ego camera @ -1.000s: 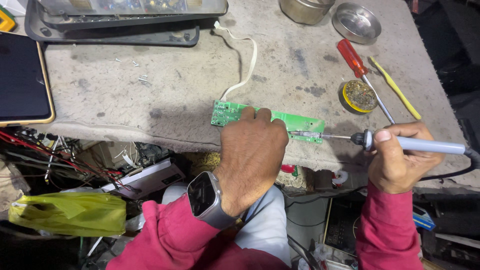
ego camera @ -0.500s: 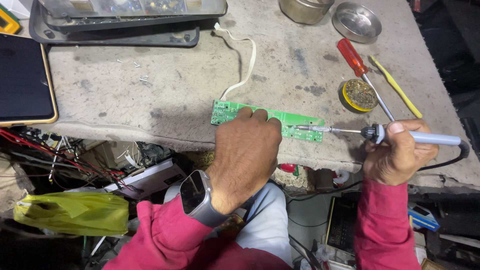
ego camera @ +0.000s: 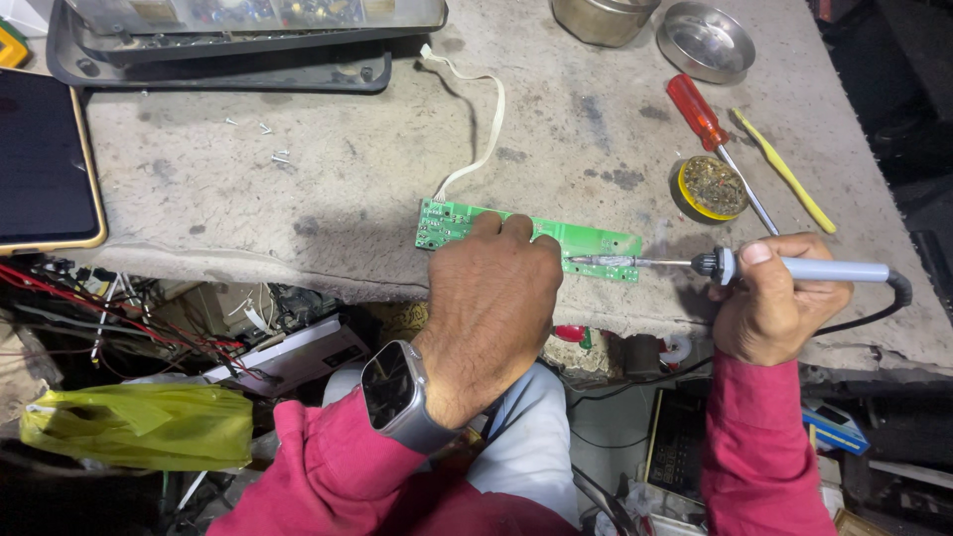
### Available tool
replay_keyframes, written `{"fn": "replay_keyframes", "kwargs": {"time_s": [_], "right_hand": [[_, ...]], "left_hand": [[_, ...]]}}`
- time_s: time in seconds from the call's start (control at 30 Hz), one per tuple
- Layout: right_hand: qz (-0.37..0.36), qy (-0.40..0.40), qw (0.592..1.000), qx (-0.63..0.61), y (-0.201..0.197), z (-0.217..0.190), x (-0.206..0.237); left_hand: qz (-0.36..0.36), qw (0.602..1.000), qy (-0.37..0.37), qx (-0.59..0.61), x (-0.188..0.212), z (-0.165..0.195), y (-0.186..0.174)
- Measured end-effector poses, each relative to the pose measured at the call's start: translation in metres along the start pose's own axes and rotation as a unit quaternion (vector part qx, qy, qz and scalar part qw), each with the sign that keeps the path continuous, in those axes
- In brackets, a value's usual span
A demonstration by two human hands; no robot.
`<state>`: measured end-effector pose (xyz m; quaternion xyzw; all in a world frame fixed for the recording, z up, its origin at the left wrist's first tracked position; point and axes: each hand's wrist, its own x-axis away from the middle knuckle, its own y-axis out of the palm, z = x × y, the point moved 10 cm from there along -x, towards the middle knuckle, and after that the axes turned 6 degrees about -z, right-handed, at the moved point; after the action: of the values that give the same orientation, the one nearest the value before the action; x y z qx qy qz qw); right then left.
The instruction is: The person solders components on a green circuit board with a soldering iron, holding the board steady with the other hand. They periodically set the board down, handle a separate display board with a digital readout, and reposition the circuit board to solder different points along it.
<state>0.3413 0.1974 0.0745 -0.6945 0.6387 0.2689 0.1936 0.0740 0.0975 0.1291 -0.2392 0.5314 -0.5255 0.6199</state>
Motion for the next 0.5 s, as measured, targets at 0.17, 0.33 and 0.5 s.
{"fn": "replay_keyframes", "kwargs": {"time_s": [0.17, 0.33, 0.5], "right_hand": [[-0.003, 0.005, 1.0, 0.006, 0.0014, 0.0009, -0.0002], [-0.013, -0.014, 0.999, 0.026, -0.0008, -0.0033, -0.0006], [-0.02, -0.044, 0.998, 0.036, -0.0024, -0.0067, 0.0005]], "left_hand": [[0.001, 1.0, -0.004, -0.003, -0.0003, -0.0018, 0.0016], [0.018, 1.0, -0.003, 0.005, 0.0002, -0.0023, -0.0003], [0.02, 1.0, -0.01, 0.008, -0.0008, -0.0021, 0.0003]]}}
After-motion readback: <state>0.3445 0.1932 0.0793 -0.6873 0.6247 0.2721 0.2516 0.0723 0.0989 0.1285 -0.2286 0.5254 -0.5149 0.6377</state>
